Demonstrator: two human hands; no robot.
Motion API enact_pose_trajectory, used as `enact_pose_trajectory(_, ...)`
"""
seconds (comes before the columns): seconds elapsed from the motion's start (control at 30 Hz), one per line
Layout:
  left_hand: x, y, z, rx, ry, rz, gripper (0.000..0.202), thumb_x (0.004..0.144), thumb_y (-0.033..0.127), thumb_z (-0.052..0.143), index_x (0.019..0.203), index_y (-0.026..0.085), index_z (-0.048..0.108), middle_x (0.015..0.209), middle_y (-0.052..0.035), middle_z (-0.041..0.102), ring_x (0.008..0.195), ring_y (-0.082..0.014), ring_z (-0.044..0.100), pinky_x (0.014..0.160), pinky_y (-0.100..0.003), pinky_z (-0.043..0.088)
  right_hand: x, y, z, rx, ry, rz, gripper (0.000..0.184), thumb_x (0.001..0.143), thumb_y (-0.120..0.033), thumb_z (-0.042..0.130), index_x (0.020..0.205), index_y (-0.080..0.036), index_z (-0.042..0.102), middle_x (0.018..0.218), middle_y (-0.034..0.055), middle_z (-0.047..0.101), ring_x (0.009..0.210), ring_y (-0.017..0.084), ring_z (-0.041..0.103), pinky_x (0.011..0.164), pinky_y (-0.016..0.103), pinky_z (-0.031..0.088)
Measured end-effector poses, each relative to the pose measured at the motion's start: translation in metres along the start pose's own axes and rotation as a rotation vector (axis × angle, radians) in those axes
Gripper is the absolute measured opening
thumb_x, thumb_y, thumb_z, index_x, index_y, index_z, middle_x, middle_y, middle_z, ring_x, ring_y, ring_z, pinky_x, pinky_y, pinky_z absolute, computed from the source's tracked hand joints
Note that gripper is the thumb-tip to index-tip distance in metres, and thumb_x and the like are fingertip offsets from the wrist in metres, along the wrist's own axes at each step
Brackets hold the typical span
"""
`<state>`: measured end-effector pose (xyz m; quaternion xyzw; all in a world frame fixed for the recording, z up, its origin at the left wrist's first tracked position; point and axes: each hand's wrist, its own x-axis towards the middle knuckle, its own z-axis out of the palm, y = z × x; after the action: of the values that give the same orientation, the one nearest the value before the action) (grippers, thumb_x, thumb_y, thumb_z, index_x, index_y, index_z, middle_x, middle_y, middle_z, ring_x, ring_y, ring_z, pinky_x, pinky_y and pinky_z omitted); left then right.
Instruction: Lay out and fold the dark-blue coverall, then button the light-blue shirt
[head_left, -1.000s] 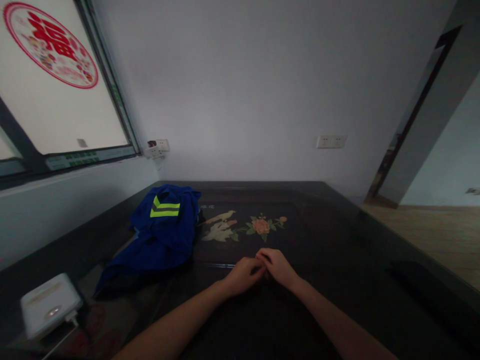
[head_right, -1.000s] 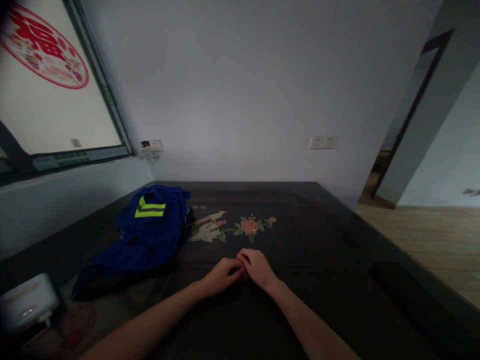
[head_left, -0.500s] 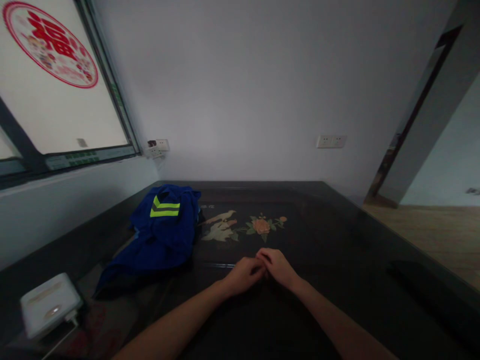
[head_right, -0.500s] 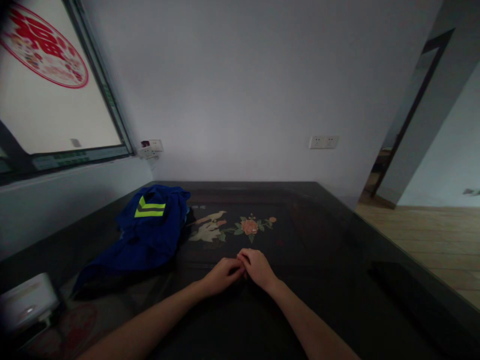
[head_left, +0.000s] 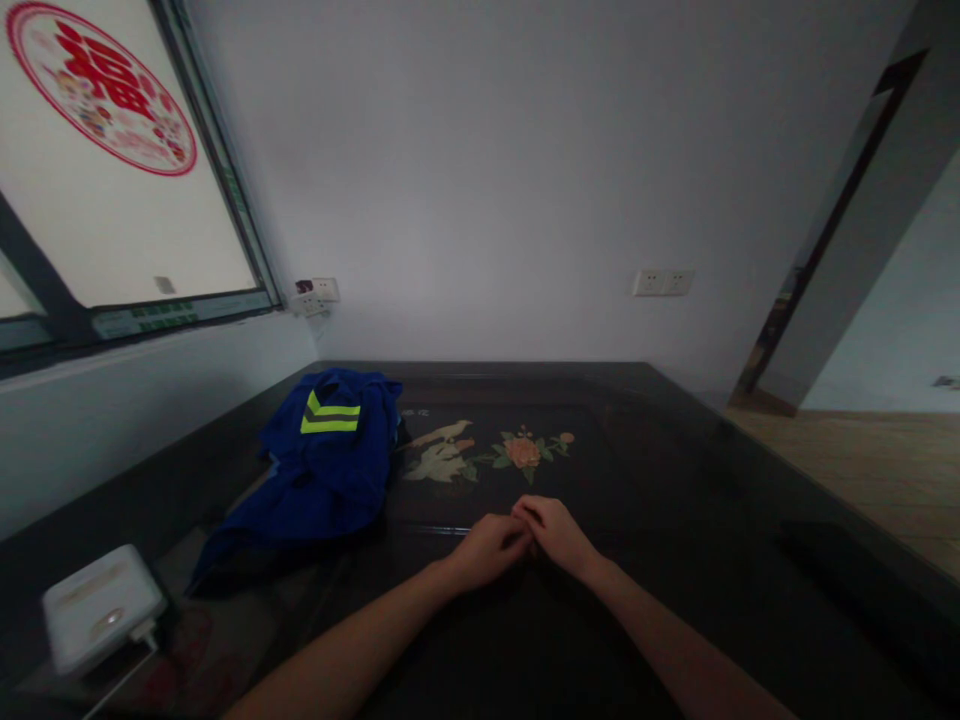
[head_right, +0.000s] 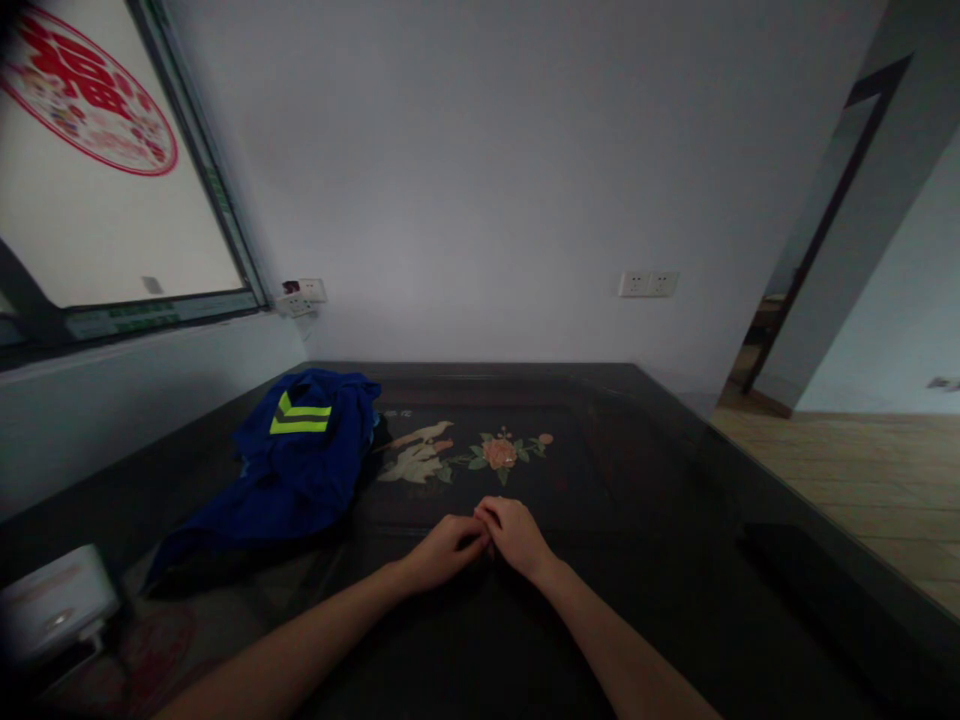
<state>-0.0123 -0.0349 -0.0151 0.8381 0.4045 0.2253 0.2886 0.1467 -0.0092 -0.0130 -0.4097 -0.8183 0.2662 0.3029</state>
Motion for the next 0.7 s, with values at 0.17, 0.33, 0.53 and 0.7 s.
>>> enact_pose_trajectory(0.17, 0.000, 0.001, 0.000, 0.006, 0.007, 0.003, 0.026, 0.090, 0.021, 0.042, 0.085, 0.015, 0.067, 0.081, -0.0035, 0.069, 0.073, -0.0132, 0.061, 0.068, -0.020, 0.043, -0.001, -0.003, -0.002, 0.006, -0.002, 0.003, 0.026, 0.090, -0.024, 0.044, 0.071, -0.018, 0.062, 0.070, 0.0022, 0.066, 0.069, 0.016, 0.059, 0.065, 0.025, 0.039)
enact_pose_trajectory(0.33, -0.002, 0.006, -0.002, 0.113, 0.009, 0.023, 0.023, 0.088, 0.020, 0.044, 0.085, 0.017, 0.066, 0.081, -0.0025, 0.069, 0.073, -0.0134, 0.061, 0.067, -0.020, 0.042, -0.001, -0.003, -0.001, 0.004, -0.011, 0.007, 0.026, 0.090, -0.024, 0.044, 0.073, -0.018, 0.062, 0.074, 0.0030, 0.066, 0.072, 0.016, 0.060, 0.067, 0.025, 0.040)
enact_pose_trajectory(0.53, -0.008, 0.013, -0.003, 0.265, -0.008, 0.086, 0.019, 0.088, 0.018, 0.044, 0.087, 0.019, 0.064, 0.087, -0.0031, 0.069, 0.078, -0.0157, 0.063, 0.070, -0.023, 0.043, -0.002, -0.002, 0.000, 0.019, -0.020, -0.002, 0.027, 0.090, -0.028, 0.044, 0.075, -0.017, 0.063, 0.076, 0.0042, 0.067, 0.075, 0.017, 0.060, 0.069, 0.026, 0.040)
enact_pose_trajectory(0.7, -0.018, 0.041, -0.013, 0.498, -0.099, 0.278, 0.017, 0.088, 0.021, 0.046, 0.085, 0.018, 0.063, 0.086, -0.0072, 0.069, 0.081, -0.0207, 0.063, 0.073, -0.029, 0.044, 0.000, -0.008, 0.007, 0.187, -0.008, 0.013, 0.029, 0.088, -0.033, 0.044, 0.073, -0.018, 0.063, 0.074, 0.0034, 0.066, 0.072, 0.017, 0.060, 0.068, 0.026, 0.042)
